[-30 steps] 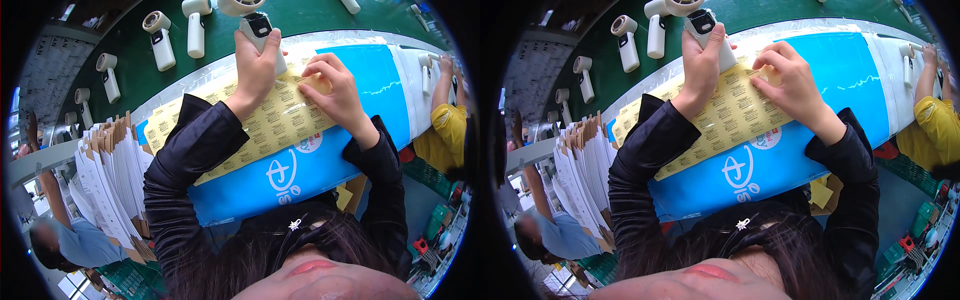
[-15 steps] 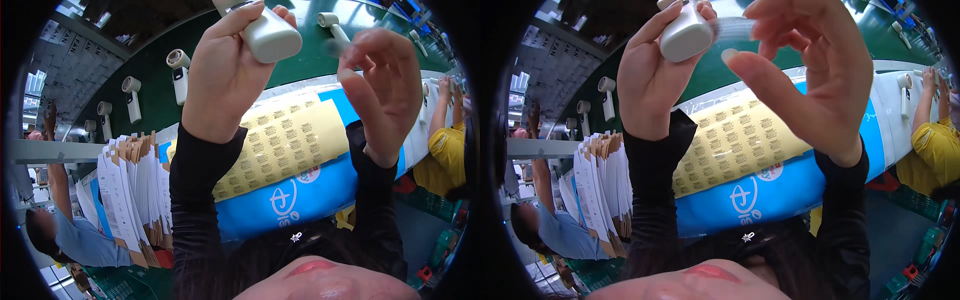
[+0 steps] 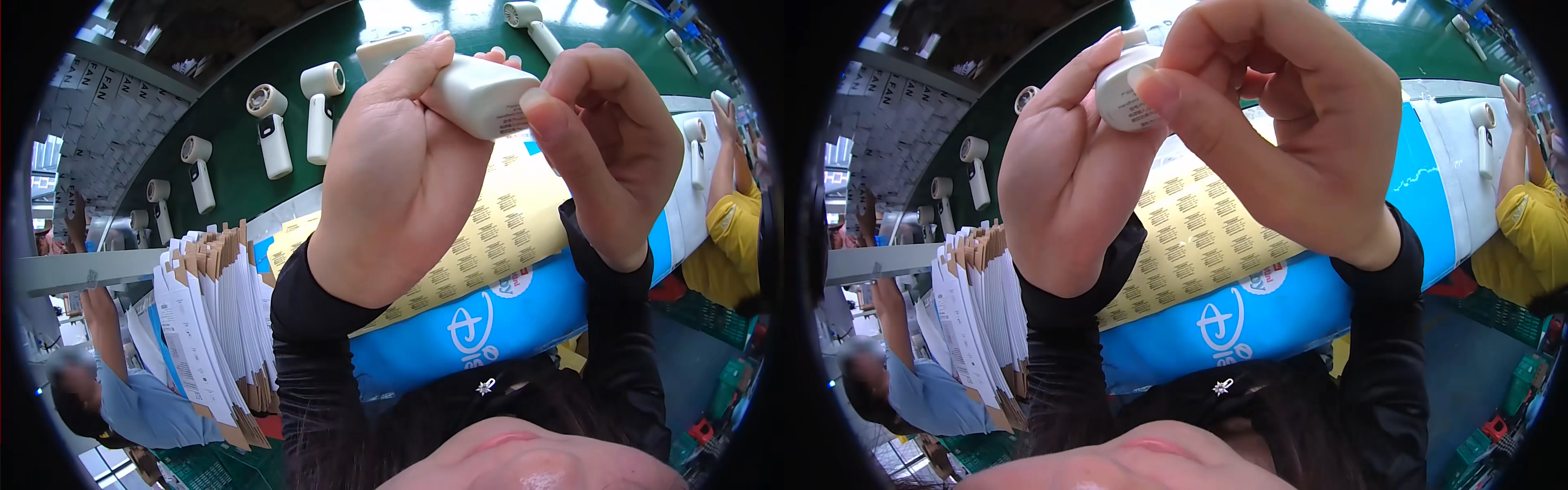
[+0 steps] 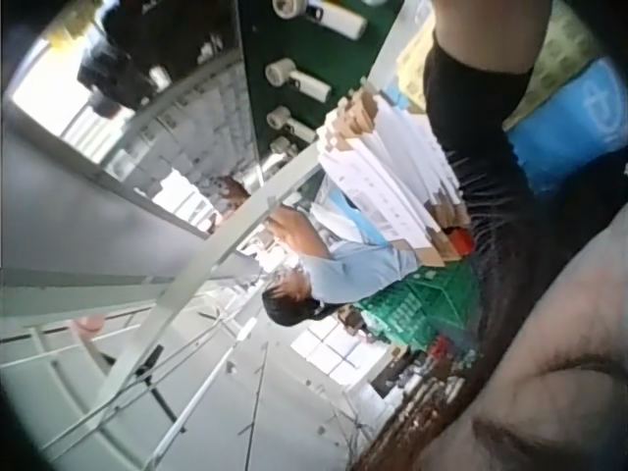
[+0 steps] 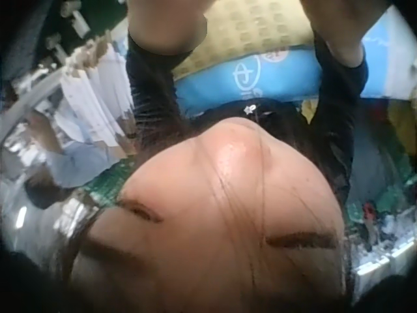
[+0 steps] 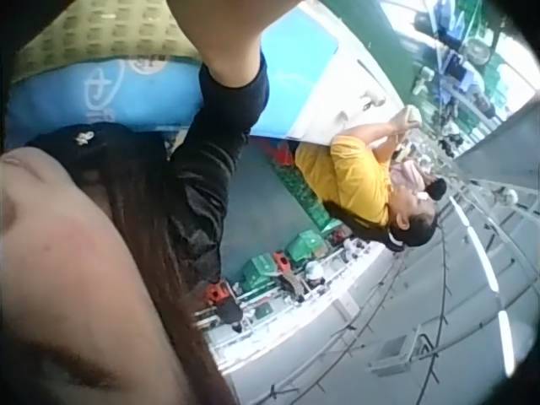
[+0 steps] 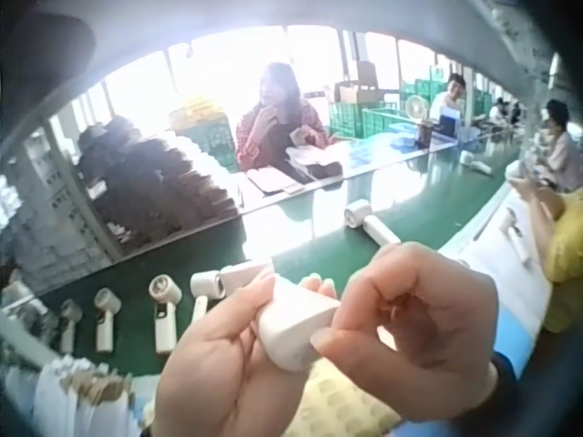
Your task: Applying labels to the bottom of plastic containers and subsequently folding and assembling cardboard boxes.
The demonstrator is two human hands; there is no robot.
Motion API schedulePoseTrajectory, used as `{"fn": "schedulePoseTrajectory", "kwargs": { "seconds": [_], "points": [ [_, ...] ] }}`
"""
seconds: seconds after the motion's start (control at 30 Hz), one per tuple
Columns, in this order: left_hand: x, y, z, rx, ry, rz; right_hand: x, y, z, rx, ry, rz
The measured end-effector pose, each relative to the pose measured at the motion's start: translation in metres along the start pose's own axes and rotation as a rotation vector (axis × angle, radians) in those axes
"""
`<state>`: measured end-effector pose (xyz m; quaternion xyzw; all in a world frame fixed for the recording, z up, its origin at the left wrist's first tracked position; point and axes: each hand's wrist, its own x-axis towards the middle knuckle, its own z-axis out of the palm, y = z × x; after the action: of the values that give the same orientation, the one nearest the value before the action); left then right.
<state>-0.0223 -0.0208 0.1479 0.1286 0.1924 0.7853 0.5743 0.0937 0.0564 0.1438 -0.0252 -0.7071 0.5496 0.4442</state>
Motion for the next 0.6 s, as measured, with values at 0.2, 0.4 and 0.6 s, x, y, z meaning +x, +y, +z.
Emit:
{"fn": "schedulePoseTrajectory", "kwargs": {
  "seconds": [0.2,0.4,0.6],
  "points": [
    [-0.0024,-0.004,-0.0012,-0.005,0.049,0.027,0.0,0.0012,0.0012,0.043,0.012,0.004],
    [-0.0026,-0.0058,-0.0003,-0.031,0.041,0.034,-0.0001,0.0026,0.002,0.0,0.035,-0.018],
    [-0.0039,-0.0073,0.0,-0.015,0.06,0.055,0.0002,0.0049,0.0015,-0.021,0.025,-0.043]
  ]
}}
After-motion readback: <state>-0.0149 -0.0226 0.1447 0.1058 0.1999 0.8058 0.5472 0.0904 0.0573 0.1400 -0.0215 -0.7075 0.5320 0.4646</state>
